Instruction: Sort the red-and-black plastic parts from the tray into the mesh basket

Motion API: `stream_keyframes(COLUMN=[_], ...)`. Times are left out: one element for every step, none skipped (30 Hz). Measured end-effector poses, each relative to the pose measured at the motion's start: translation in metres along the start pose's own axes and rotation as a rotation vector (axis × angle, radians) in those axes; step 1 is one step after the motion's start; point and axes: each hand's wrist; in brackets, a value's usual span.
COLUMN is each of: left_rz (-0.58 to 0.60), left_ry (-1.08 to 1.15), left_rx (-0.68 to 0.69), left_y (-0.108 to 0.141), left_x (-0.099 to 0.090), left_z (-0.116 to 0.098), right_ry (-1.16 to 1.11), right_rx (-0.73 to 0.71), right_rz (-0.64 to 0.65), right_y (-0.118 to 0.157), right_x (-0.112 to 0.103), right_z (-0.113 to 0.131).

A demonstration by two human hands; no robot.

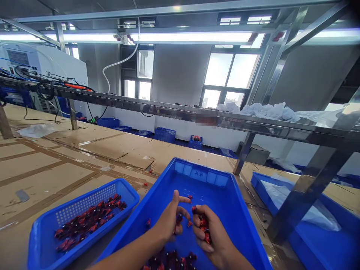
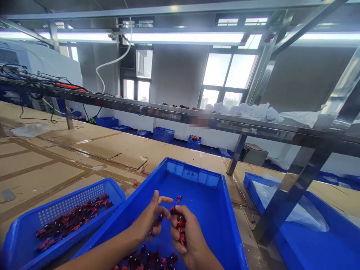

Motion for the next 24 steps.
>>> stream_keyframes(left_rz=[0.002, 0.001, 0.001, 0.004, 0.009, 0.019, 0.028, 0.039, 0.053, 0.066, 0.076, 0.082, 0.082, 0.079, 0.073, 0.06, 0.046, 0.031, 0.016, 0.002, -0.013, -0.023, -0.031, -0.04], left_ry=[0.003, 0.005, 0.003, 0.0, -0.001, 0.001, 0.01, 0.026, 0.05, 0.076, 0.102, 0.126, 0.145, 0.155, 0.158, 0.164, 0.17, 0.172, 0.171, 0.174, 0.181, 0.183, 0.185, 0.203], left_rx=[-0.004, -0.009, -0.015, -0.017, -0.014, -0.003, 0.01, 0.015, 0.014, 0.006, -0.006, -0.02, -0.032, -0.04, -0.041, -0.037, -0.026, -0.014, -0.002, 0.008, 0.012, -0.002, -0.035, -0.079], left_y=[-0.001, -0.002, -0.002, -0.002, -0.002, -0.001, -0.001, 0.0, 0.001, 0.002, 0.002, 0.002, 0.002, 0.001, 0.0, -0.002, -0.004, -0.005, -0.007, -0.009, -0.01, -0.011, -0.011, -0.011], left_x=[-0.001, -0.001, -0.001, -0.002, -0.002, -0.002, -0.002, -0.002, -0.003, -0.003, -0.003, -0.004, -0.004, -0.004, -0.004, -0.004, -0.003, -0.002, -0.001, 0.0, 0.0, 0.0, -0.001, -0.002], left_z=[0.0, 0.0, 0.0, 0.0, 0.0, 0.0, -0.001, -0.002, -0.004, -0.006, -0.008, -0.009, -0.01, -0.01, -0.009, -0.007, -0.004, -0.001, 0.002, 0.004, 0.006, 0.006, 0.005, 0.004], right_ry=[-0.092, -0.165, -0.213, -0.232, -0.225, -0.193, -0.139, -0.067, 0.019, 0.125, 0.249, 0.388, 0.535, 0.684, 0.824, 0.947, 1.049, 1.135, 1.203, 1.244, 1.246, 1.196, 1.099, 0.961], right_rx=[0.021, 0.035, 0.045, 0.052, 0.054, 0.046, 0.028, -0.004, -0.046, -0.098, -0.163, -0.238, -0.325, -0.417, -0.499, -0.568, -0.613, -0.64, -0.655, -0.665, -0.67, -0.657, -0.61, -0.529], right_rz=[0.027, 0.055, 0.081, 0.106, 0.124, 0.133, 0.134, 0.126, 0.11, 0.091, 0.071, 0.056, 0.052, 0.064, 0.091, 0.126, 0.168, 0.202, 0.221, 0.222, 0.211, 0.192, 0.172, 0.149], right_y=[0.002, 0.004, 0.006, 0.008, 0.009, 0.01, 0.01, 0.009, 0.008, 0.006, 0.005, 0.004, 0.004, 0.004, 0.006, 0.008, 0.01, 0.012, 0.014, 0.015, 0.015, 0.013, 0.012, 0.01], right_x=[-0.001, -0.001, -0.001, 0.0, 0.001, 0.001, 0.002, 0.002, 0.002, 0.002, 0.002, 0.001, 0.001, 0.002, 0.003, 0.005, 0.007, 0.01, 0.013, 0.015, 0.018, 0.019, 0.02, 0.02], right_z=[0.004, 0.007, 0.009, 0.011, 0.012, 0.012, 0.011, 0.009, 0.008, 0.006, 0.004, 0.002, 0.001, 0.0, -0.001, -0.002, -0.004, -0.007, -0.009, -0.012, -0.015, -0.016, -0.017, -0.016])
Point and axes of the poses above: each hand's wrist, its own y-axis away from the middle knuckle, its own x-axis out of the palm, z = x × y, and after that the axes turned 6 degrees about -x, right-handed
